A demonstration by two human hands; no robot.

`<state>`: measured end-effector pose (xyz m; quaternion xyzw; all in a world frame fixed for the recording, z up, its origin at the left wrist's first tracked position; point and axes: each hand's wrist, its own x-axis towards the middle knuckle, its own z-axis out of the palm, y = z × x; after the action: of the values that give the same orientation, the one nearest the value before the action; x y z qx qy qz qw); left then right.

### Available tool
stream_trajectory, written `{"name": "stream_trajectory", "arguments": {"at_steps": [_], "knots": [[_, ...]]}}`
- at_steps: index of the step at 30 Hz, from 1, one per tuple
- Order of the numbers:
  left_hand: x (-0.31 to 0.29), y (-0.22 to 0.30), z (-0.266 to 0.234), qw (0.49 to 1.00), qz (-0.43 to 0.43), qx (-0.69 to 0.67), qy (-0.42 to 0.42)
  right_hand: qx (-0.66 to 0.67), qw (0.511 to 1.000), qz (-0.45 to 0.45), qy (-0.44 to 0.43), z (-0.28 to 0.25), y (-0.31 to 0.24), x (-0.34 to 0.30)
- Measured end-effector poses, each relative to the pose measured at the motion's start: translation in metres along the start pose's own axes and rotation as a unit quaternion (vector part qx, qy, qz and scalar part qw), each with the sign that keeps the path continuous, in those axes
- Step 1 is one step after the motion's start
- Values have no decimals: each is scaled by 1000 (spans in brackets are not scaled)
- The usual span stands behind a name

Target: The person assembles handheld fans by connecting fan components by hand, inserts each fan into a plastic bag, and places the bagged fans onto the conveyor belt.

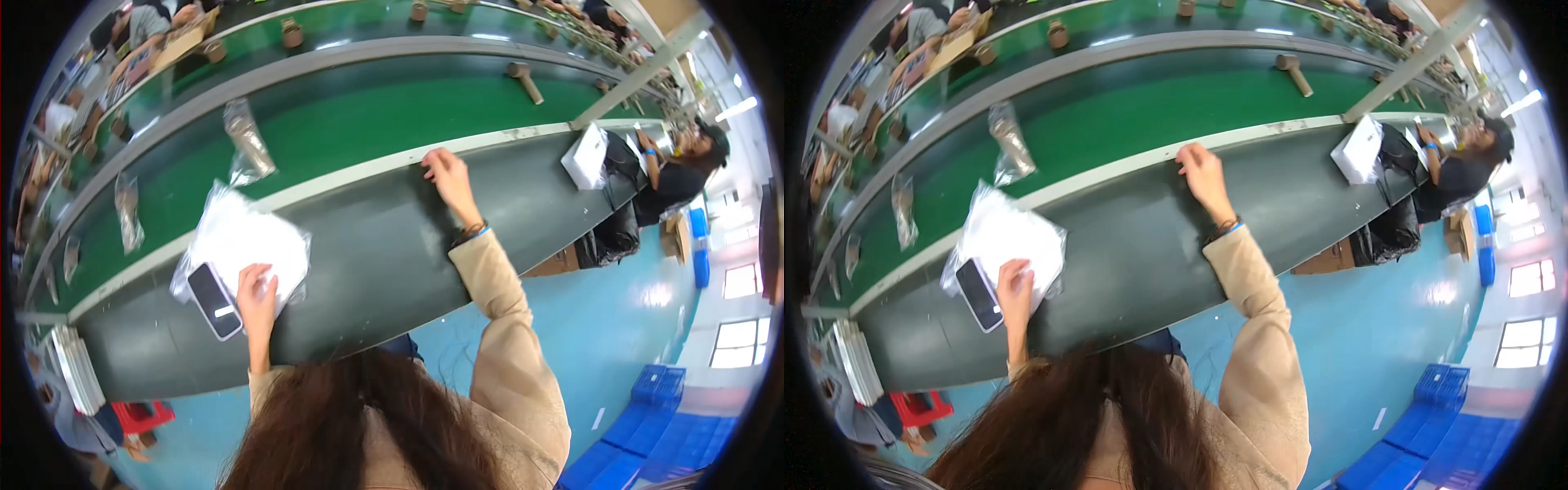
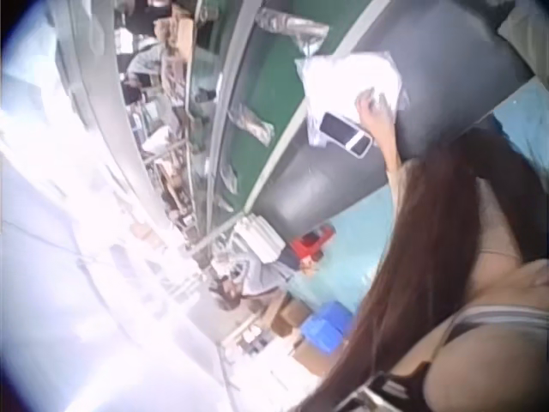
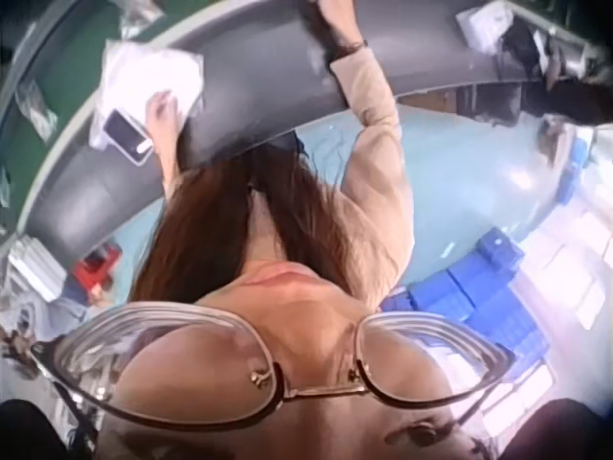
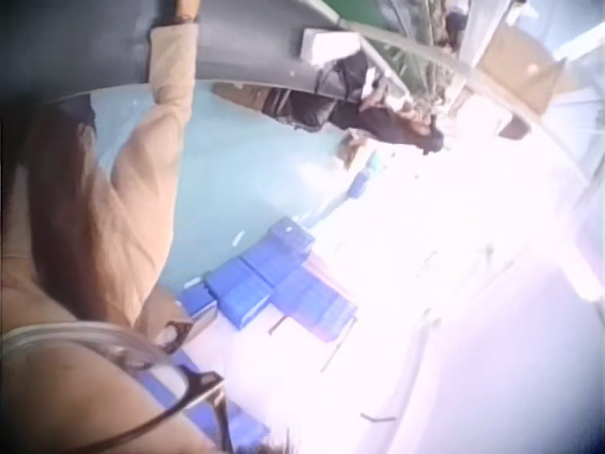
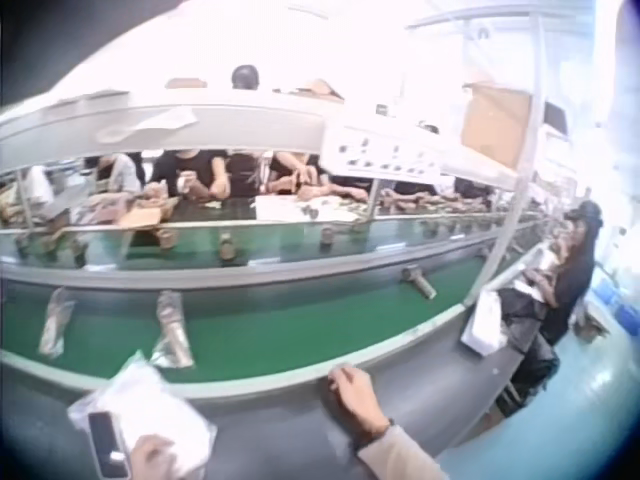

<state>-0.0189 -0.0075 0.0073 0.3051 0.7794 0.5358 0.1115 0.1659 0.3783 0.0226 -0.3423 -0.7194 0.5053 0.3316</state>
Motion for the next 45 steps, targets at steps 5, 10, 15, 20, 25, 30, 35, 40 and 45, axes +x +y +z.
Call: {"name": "stream_trajectory", "arguments": {"at_steps": [5,10,15,20,25,30,35,40,45], "knots": [[5,-12,0,999,-11,-40,-2,-348,904,-95,229,-121,48,124],[0,14,9,997,-62,3,42,-628,713,-88,297,-191,82,228],[-4,24,16,993,-66,71,66,-660,690,-112,276,-201,117,297],[8,40,18,988,-20,152,-1,-729,619,-66,285,-212,149,346],[7,43,12,990,-6,138,4,-709,653,23,267,-197,156,372],[-4,35,17,997,-34,52,41,-773,565,32,288,-213,159,371],[-6,29,15,996,-11,81,42,-682,687,-99,232,-206,109,304],[3,39,7,966,107,222,77,-440,856,-185,200,-141,-19,182],[24,30,4,990,76,118,14,216,975,-33,-31,-43,-51,41]]}}
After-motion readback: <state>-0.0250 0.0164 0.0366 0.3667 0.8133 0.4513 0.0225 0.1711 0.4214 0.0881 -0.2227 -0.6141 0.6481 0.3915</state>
